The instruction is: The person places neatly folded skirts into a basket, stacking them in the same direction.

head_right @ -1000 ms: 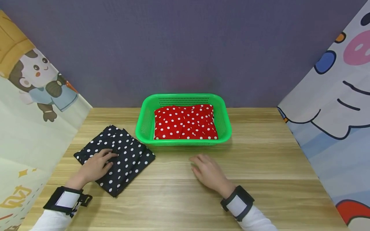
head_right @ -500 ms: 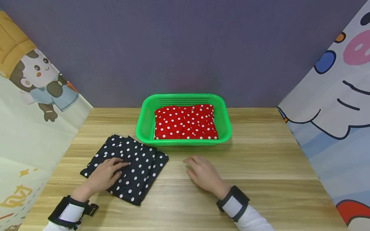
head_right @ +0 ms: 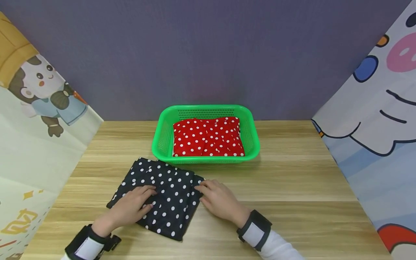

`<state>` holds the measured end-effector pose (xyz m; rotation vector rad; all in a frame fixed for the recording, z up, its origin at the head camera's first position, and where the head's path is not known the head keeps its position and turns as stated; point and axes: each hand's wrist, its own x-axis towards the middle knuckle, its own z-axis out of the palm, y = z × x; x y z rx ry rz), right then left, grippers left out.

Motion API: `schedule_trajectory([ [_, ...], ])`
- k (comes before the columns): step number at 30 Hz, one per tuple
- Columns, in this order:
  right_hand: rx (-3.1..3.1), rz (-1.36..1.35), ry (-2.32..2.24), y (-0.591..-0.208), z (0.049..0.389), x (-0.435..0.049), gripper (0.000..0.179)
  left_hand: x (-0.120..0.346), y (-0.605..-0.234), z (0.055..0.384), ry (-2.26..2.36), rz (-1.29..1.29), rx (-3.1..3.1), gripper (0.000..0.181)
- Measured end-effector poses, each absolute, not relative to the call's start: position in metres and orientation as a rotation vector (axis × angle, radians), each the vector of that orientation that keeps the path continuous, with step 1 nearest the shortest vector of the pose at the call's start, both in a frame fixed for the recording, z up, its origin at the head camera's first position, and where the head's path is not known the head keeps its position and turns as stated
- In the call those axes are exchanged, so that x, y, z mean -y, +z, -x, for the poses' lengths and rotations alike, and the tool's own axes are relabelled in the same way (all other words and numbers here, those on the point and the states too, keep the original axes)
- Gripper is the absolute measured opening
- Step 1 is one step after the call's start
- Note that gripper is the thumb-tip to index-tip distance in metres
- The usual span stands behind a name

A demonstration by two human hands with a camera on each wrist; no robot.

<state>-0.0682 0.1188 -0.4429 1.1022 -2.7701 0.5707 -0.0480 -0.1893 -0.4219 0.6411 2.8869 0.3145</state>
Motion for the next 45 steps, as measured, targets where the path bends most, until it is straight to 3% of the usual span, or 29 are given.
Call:
schedule_trajectory([
  [15, 2.860, -1.162, 0.544, -0.442, 0.065, -0.121, 0.033, 0.160, -0.422, 0.041, 0.379, -0.820, -2.784, 0.039],
  [21, 2.919, -1.140, 0.518, -0.446, 0.065, -0.128, 0.031, 0.161, -0.420, 0.043, 0.381, -0.872, -2.859, 0.033],
  [30, 2.948, -1.042, 0.576, -0.449, 0.066, -0.146, 0.027, 0.178, -0.425, 0.050, 0.357, -0.753, -3.007, 0.033],
  [45, 2.944, -0.864, 0.514, -0.449, 0.061, -0.176, 0.032, 0.162, -0.443, 0.042, 0.518, -0.824, -2.905, 0.042],
])
